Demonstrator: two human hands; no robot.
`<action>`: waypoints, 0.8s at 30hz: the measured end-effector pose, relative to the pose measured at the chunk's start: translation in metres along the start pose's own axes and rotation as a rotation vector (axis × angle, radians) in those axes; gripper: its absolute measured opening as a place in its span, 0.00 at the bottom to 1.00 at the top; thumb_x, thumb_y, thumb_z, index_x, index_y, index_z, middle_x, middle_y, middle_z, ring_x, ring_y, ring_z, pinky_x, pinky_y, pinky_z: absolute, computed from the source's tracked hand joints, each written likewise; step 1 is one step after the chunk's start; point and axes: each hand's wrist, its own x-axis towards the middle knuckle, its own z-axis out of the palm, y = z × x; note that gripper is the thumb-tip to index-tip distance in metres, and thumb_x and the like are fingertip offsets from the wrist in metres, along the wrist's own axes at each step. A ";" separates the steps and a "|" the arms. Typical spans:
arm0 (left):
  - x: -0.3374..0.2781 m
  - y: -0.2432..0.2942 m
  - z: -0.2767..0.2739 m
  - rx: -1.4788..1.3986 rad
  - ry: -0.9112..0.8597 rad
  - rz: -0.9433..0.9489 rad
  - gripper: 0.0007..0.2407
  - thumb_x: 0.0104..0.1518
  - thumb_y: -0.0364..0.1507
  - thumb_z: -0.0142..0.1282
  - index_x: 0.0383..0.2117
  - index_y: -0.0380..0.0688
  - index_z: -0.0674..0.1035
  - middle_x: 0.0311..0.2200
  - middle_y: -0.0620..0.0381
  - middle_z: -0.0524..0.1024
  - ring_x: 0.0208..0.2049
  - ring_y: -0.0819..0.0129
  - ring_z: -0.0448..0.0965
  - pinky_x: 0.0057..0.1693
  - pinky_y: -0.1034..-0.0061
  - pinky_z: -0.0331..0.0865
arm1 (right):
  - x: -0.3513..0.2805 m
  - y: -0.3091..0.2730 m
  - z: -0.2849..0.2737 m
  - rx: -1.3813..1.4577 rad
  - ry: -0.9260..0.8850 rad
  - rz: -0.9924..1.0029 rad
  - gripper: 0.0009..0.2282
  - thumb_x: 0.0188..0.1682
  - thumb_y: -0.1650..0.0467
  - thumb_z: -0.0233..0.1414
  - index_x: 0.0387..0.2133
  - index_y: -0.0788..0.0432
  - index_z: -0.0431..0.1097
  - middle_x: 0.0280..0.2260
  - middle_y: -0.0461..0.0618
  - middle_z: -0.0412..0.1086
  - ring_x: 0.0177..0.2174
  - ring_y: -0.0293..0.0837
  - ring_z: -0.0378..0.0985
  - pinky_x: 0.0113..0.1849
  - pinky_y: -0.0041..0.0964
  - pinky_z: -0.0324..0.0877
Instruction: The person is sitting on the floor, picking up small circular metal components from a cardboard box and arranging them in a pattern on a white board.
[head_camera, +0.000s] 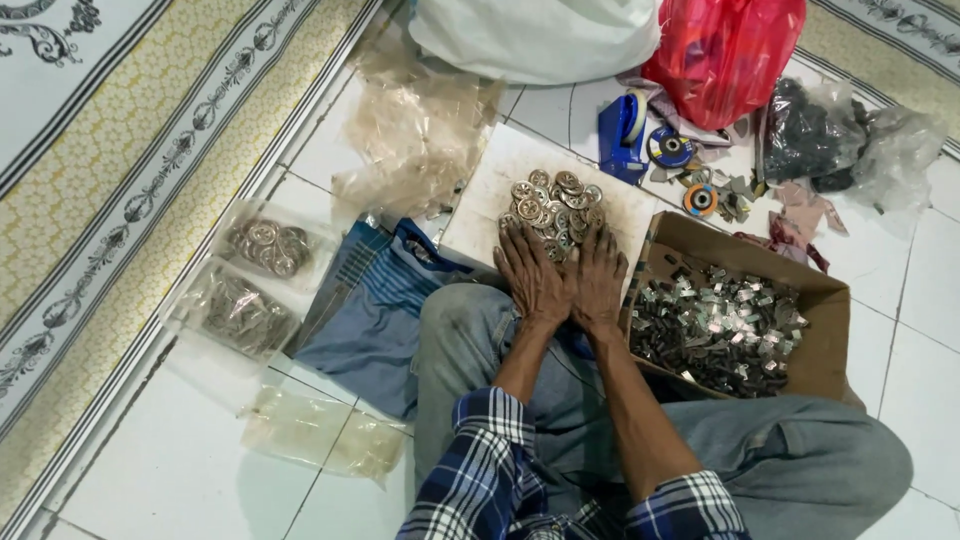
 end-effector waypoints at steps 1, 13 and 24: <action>0.000 0.001 -0.001 -0.017 -0.005 0.007 0.37 0.63 0.52 0.42 0.68 0.31 0.57 0.67 0.26 0.54 0.71 0.34 0.49 0.73 0.42 0.34 | 0.001 0.000 0.000 -0.146 0.005 -0.025 0.25 0.64 0.59 0.38 0.71 0.58 0.50 0.62 0.61 0.59 0.61 0.53 0.61 0.59 0.50 0.56; -0.005 0.001 -0.003 -0.014 0.026 0.022 0.39 0.62 0.56 0.37 0.70 0.33 0.55 0.68 0.27 0.52 0.71 0.34 0.49 0.74 0.42 0.34 | 0.000 0.007 0.015 -0.044 -0.005 0.013 0.24 0.65 0.63 0.32 0.73 0.59 0.43 0.66 0.64 0.53 0.64 0.57 0.57 0.59 0.53 0.57; -0.003 0.003 -0.005 -0.070 0.082 0.054 0.39 0.62 0.54 0.40 0.69 0.30 0.55 0.67 0.23 0.53 0.70 0.30 0.50 0.73 0.40 0.35 | 0.000 0.008 0.012 -0.057 -0.039 -0.006 0.25 0.64 0.64 0.34 0.72 0.63 0.44 0.66 0.67 0.52 0.64 0.60 0.57 0.60 0.54 0.55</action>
